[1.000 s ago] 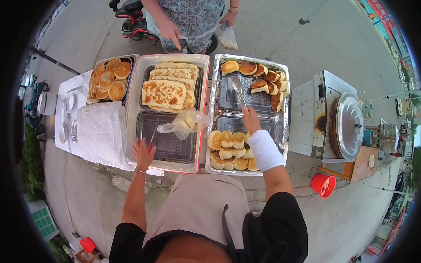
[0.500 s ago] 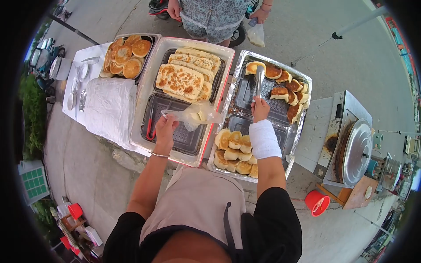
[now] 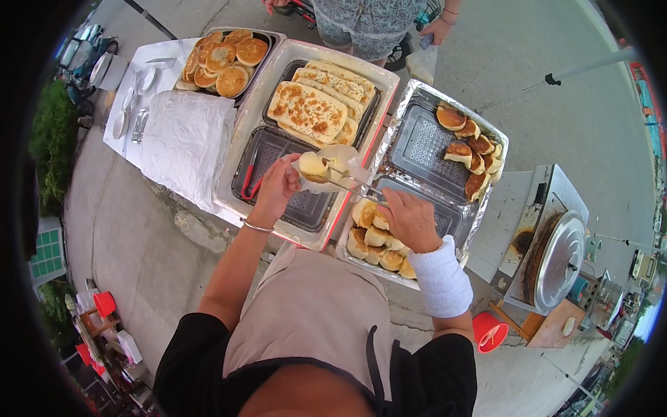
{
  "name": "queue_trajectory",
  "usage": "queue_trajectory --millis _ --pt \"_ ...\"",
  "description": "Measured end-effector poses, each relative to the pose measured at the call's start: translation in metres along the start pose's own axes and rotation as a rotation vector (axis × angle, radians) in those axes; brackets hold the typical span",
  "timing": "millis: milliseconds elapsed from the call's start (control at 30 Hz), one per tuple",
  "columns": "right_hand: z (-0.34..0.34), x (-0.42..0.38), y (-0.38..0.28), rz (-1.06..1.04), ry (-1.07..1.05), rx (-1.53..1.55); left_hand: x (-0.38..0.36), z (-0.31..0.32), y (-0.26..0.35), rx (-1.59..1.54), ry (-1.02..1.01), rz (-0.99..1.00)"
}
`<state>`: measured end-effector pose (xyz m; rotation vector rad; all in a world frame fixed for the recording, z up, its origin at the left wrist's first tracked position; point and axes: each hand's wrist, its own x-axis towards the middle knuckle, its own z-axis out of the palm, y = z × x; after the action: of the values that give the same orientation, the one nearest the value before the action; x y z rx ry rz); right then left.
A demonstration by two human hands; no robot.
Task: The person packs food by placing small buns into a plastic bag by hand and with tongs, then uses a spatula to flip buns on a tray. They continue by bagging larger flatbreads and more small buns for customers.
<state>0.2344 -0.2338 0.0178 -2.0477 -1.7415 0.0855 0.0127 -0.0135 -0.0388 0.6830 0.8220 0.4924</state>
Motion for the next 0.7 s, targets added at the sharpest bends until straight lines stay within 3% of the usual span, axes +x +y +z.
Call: queue_trajectory --millis 100,200,333,433,467,567,600,700 --pt "0.016 0.015 0.01 0.014 -0.271 -0.126 -0.004 0.004 -0.005 0.01 -0.015 0.0" --pt "0.031 0.03 0.008 0.005 -0.35 -0.281 -0.01 0.008 -0.01 -0.034 -0.028 -0.001" --pt "-0.02 0.028 0.001 0.21 -0.231 0.014 -0.009 0.0 -0.01 -0.072 -0.013 -0.005" --pt "-0.022 0.021 0.006 0.403 0.023 0.203 -0.003 0.006 -0.009 -0.048 -0.015 -0.025" --pt "-0.013 0.027 0.005 0.519 0.0 0.287 -0.005 0.009 -0.011 -0.028 -0.013 -0.041" --pt "0.048 0.048 0.009 0.298 0.332 0.358 -0.005 0.019 -0.018 0.008 -0.026 -0.029" --pt "0.059 0.052 0.003 0.501 0.215 0.541 -0.004 0.02 -0.02 0.066 -0.03 0.004" --pt "0.067 0.054 -0.003 0.545 0.224 0.659 0.003 0.012 -0.021 0.202 -0.043 0.075"
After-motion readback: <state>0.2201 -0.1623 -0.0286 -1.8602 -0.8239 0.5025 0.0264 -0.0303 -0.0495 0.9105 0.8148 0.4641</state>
